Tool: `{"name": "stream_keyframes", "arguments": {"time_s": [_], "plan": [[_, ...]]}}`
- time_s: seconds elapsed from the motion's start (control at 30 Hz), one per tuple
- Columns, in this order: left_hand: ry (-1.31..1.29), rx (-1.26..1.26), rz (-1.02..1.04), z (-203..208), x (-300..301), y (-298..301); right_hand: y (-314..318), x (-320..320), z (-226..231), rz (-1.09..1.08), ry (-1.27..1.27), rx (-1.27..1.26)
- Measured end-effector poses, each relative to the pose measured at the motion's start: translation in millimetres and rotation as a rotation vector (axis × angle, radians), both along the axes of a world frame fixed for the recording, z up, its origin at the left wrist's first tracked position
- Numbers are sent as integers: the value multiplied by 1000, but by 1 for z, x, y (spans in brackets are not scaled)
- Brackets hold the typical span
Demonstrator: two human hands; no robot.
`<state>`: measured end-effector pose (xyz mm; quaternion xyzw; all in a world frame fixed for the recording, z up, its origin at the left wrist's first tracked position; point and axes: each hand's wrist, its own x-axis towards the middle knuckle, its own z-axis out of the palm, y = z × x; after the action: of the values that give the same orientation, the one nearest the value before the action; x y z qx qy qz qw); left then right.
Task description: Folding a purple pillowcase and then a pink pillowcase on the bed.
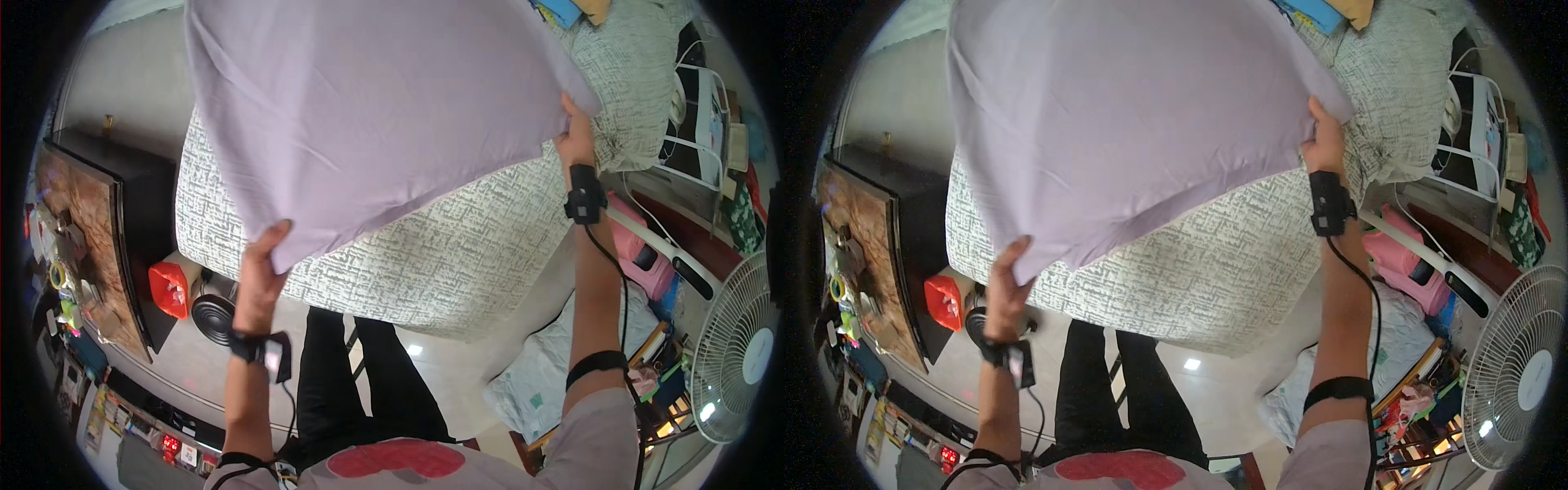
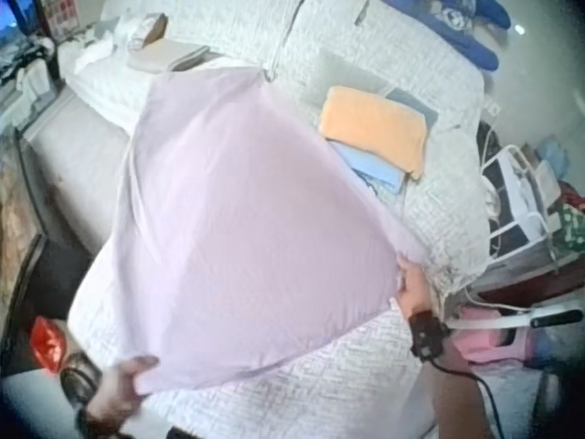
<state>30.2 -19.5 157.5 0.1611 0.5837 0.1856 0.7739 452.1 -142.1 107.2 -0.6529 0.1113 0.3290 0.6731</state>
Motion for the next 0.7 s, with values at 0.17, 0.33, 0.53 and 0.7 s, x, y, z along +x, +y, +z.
{"name": "stream_keyframes", "arguments": {"time_s": [0.17,0.33,0.53,0.7], "plan": [[-52,-35,-311,-133,22,-71,-130,105,-156,152,-56,-654],[132,28,-276,-139,-12,-71,-126,34,-193,-46,166,-327],[197,196,-281,-171,-35,-73,-98,13,-149,-58,-64,-372],[147,197,-405,-143,-13,-68,-109,32,-137,77,-162,-244]]}}
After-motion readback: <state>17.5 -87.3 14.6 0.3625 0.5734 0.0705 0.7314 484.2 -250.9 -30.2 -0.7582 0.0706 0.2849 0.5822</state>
